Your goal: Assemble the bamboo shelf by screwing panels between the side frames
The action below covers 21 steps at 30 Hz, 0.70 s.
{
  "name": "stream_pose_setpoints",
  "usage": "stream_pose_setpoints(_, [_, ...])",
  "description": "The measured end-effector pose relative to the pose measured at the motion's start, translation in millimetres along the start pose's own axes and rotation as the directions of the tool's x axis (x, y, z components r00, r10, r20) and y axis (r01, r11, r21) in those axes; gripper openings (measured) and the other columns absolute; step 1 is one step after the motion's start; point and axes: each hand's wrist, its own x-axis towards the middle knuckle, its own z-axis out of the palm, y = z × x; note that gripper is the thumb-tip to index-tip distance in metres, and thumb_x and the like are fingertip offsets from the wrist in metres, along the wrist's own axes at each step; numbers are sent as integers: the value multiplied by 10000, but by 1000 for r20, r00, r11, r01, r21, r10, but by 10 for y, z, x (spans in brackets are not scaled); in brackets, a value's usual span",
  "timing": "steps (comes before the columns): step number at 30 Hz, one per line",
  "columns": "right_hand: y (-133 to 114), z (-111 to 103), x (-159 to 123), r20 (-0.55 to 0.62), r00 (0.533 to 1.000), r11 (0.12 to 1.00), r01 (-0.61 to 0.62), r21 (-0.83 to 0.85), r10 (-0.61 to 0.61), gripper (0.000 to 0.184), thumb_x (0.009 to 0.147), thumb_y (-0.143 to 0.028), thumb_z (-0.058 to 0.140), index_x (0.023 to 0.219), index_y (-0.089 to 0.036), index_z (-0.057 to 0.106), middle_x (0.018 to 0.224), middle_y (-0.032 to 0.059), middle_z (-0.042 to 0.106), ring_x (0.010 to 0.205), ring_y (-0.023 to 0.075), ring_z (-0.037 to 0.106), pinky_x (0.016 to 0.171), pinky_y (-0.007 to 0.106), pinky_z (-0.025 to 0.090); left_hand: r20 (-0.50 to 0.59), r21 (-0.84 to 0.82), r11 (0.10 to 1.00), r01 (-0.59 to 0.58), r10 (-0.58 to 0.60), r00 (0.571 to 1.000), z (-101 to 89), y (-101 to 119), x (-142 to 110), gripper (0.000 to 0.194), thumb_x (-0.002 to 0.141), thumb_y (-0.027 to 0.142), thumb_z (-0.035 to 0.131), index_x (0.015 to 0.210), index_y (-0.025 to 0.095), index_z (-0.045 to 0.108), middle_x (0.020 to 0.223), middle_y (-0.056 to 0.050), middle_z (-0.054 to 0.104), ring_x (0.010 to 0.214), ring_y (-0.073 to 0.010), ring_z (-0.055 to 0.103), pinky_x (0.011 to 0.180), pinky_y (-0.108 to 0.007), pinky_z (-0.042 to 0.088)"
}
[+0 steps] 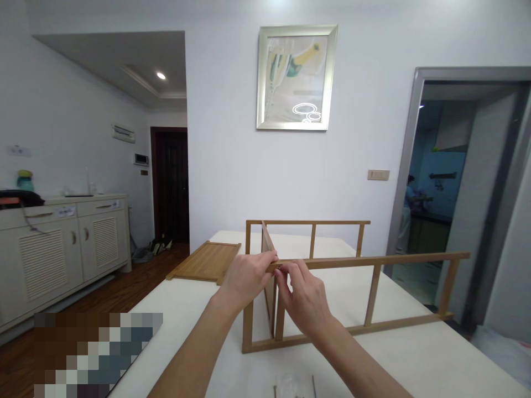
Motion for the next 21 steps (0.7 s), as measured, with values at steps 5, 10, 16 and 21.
stream_pose_setpoints(5, [-10,-15,3,-1,1000,999,-4,47,4,86,926,-201,489,983,-168,544,821,49,615,632,125,561,497,223,407,8,-5,1000,12,-11,1000,-1,-3,4,250,793,103,595,1006,233,605,981,-16,742,852,-186,706,768,-290,538])
stream_pose_setpoints(10, [-39,-35,18,-16,1000,997,17,78,-16,124,914,-155,474,1016,-167,543,839,52,625,679,132,587,531,225,445,-2,-1,1000,19,-19,1000,3,-2,5,230,810,131,600,1018,227,613,952,-20,746,834,-189,709,746,-289,540])
stream_pose_setpoints(16, [-17,-21,8,-25,999,999,35,39,-34,128,898,-121,488,984,-170,570,833,39,628,697,120,598,559,217,451,-9,2,1000,11,-11,1000,-6,12,10,199,838,150,584,1023,217,620,941,-27,747,843,-188,711,773,-294,544])
stream_pose_setpoints(21, [5,-8,2,-48,998,998,52,20,-51,99,902,-130,501,963,-172,566,812,34,628,680,119,593,551,224,439,-8,-10,1000,19,-19,1000,-5,13,7,185,839,162,593,1014,215,620,962,-28,747,849,-187,711,772,-292,547])
